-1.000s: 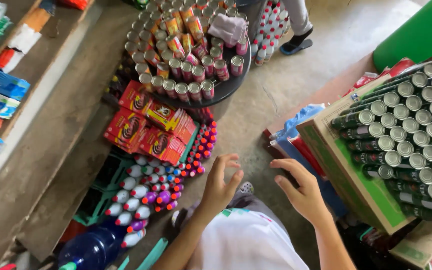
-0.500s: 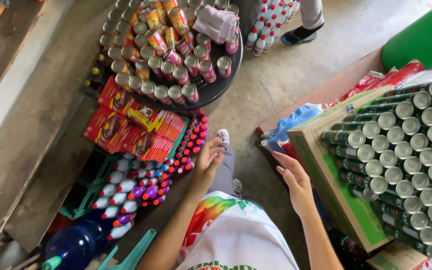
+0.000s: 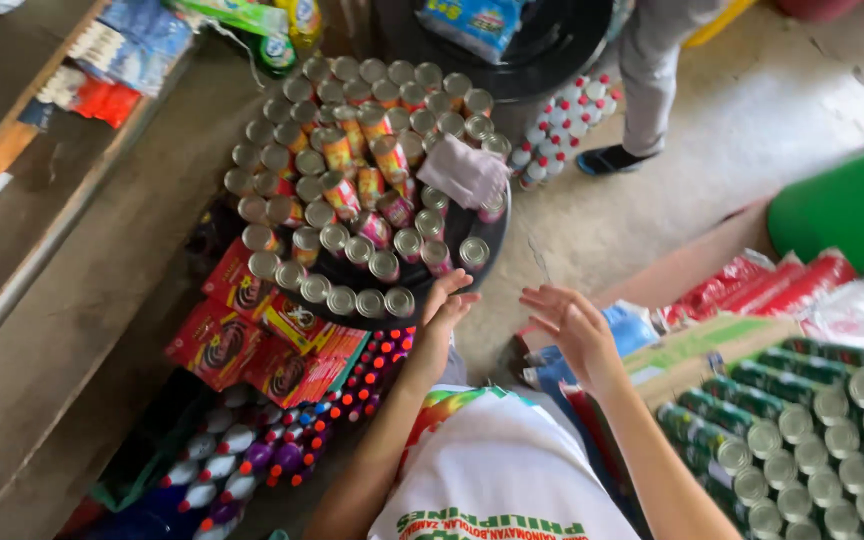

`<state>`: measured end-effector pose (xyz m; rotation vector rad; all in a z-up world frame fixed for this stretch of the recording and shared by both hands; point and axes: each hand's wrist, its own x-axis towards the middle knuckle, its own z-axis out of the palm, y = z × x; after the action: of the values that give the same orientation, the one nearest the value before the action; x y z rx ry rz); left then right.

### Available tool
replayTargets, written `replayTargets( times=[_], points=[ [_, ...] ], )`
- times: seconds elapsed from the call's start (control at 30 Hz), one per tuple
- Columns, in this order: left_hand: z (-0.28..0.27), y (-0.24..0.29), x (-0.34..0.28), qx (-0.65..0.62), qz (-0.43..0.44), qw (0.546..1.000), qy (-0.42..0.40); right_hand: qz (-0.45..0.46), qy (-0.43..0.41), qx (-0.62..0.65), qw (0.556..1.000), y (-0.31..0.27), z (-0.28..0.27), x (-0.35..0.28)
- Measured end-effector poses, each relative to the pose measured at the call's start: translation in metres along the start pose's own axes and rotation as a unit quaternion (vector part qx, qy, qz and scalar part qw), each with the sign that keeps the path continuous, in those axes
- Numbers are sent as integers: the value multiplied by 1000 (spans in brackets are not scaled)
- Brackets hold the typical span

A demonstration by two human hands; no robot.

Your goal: Wiping canned goods with a cloth and arranging them on wooden shelves in a store.

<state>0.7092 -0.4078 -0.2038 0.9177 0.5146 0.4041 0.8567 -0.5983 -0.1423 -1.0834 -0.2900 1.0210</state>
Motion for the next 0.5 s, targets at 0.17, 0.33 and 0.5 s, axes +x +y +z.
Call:
replayTargets(
  times=[0.17,0.33,0.5],
  points=[
    [-19,13,40,-30,11,999,16,2,-33,-104,994,7,-14,130],
    [-29,0,69,-65,-3,994,92,-34,-52,-499,864,25,-11,238],
    [-36,-70,108,188,32,962,196,-193,-154,-793,557,26,3,294]
  ],
)
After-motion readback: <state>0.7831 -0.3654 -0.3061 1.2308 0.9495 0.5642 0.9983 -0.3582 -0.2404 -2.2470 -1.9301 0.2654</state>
